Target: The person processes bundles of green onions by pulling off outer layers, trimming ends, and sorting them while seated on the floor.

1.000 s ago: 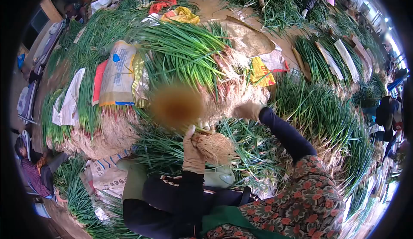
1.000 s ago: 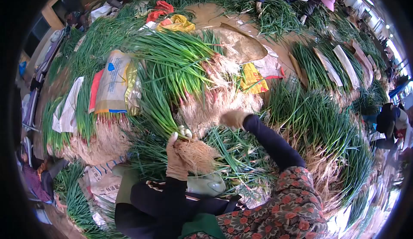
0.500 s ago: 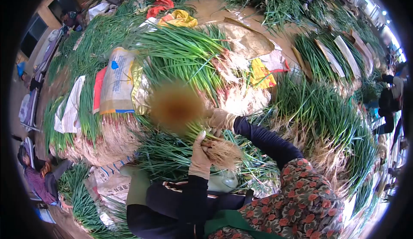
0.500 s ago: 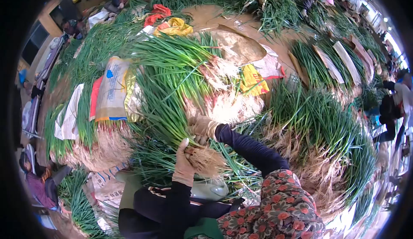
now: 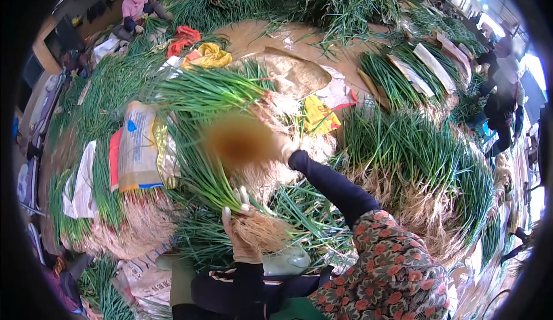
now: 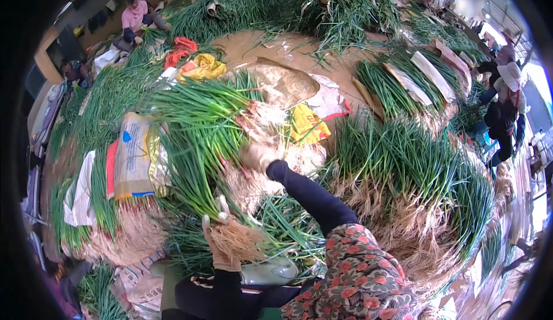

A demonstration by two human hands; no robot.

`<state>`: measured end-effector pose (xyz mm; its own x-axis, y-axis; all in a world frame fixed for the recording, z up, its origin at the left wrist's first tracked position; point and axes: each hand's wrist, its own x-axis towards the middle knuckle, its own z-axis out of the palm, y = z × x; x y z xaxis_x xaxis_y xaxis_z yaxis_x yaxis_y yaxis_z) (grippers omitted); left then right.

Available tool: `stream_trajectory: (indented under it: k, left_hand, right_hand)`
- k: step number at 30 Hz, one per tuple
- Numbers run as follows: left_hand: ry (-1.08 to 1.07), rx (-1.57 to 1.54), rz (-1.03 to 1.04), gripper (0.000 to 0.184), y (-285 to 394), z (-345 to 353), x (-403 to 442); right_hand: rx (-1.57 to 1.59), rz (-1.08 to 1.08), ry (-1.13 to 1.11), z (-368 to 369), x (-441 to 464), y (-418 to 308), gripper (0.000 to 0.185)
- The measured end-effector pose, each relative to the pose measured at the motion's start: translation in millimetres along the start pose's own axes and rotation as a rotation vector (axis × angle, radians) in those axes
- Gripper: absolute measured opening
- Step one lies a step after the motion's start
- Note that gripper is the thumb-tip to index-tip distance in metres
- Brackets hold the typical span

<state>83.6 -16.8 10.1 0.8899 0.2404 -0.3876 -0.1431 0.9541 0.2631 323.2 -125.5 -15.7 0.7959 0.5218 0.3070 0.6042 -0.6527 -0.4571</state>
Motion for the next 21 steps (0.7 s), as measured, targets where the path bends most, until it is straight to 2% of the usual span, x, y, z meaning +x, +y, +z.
stream_trajectory:
  k: [1, 2, 3, 4, 6, 9, 10, 11, 12, 13, 14, 15, 17, 19, 20, 21]
  left_hand:
    - [-0.034, -0.044, -0.055, 0.04, -1, -3, 3]
    - [-0.065, -0.086, -0.107, 0.039, -2, -10, 5]
    - [-0.092, -0.127, -0.159, 0.039, -2, -16, 7]
    - [0.0, -0.081, -0.15, 0.038, 0, -12, 6]
    - [0.021, -0.015, -0.117, 0.039, -2, -1, 3]
    - [0.061, 0.114, -0.076, 0.043, 3, 11, -1]
    - [0.085, 0.101, -0.07, 0.044, -2, 22, 3]
    - [0.104, 0.09, -0.067, 0.045, -3, 25, 3]
    - [0.036, 0.12, -0.139, 0.043, 2, 10, 5]
    - [-0.036, 0.15, -0.216, 0.044, 6, -12, 13]
    - [-0.136, 0.13, -0.273, 0.047, 5, -33, 22]
    - [0.003, 0.13, -0.102, 0.046, -7, -8, 20]
    - [-0.004, 0.171, -0.103, 0.045, -9, -3, 13]
    - [0.015, 0.192, -0.127, 0.043, -8, -11, 11]
    - [0.036, 0.189, -0.108, 0.042, -9, -10, 12]
    - [0.057, 0.184, -0.086, 0.041, -10, -8, 12]
  right_hand:
    - [0.0, 0.103, -0.011, -8, 20, 0, 0.028]
    - [-0.048, 0.369, -0.145, -5, 48, 7, 0.031]
    - [-0.088, 0.243, -0.091, -3, 56, 15, 0.033]
    - [-0.37, 0.022, 0.268, 32, 67, 39, 0.035]
    - [-0.558, -0.135, 0.36, 58, 70, 42, 0.038]
    - [-0.445, -0.013, -0.496, -24, 40, -39, 0.035]
    - [-0.326, -0.113, -0.259, -17, 12, -41, 0.027]
    - [-0.199, 0.006, -0.265, -22, -15, -55, 0.025]
    - [-0.12, -0.043, -0.339, -18, -46, -57, 0.027]
    - [0.021, -0.212, -0.419, 6, -80, -40, 0.026]
    - [-0.005, -0.288, -0.473, -3, -106, -44, 0.028]
    - [0.112, -0.245, -0.781, -17, -117, -49, 0.038]
    - [0.408, -0.614, -0.462, -7, -135, -30, 0.037]
    - [0.682, -0.152, -0.888, 5, -121, -17, 0.03]
    - [0.724, 0.047, -0.765, -6, -107, -36, 0.027]
    - [0.715, 0.161, -0.585, 36, -106, -20, 0.031]
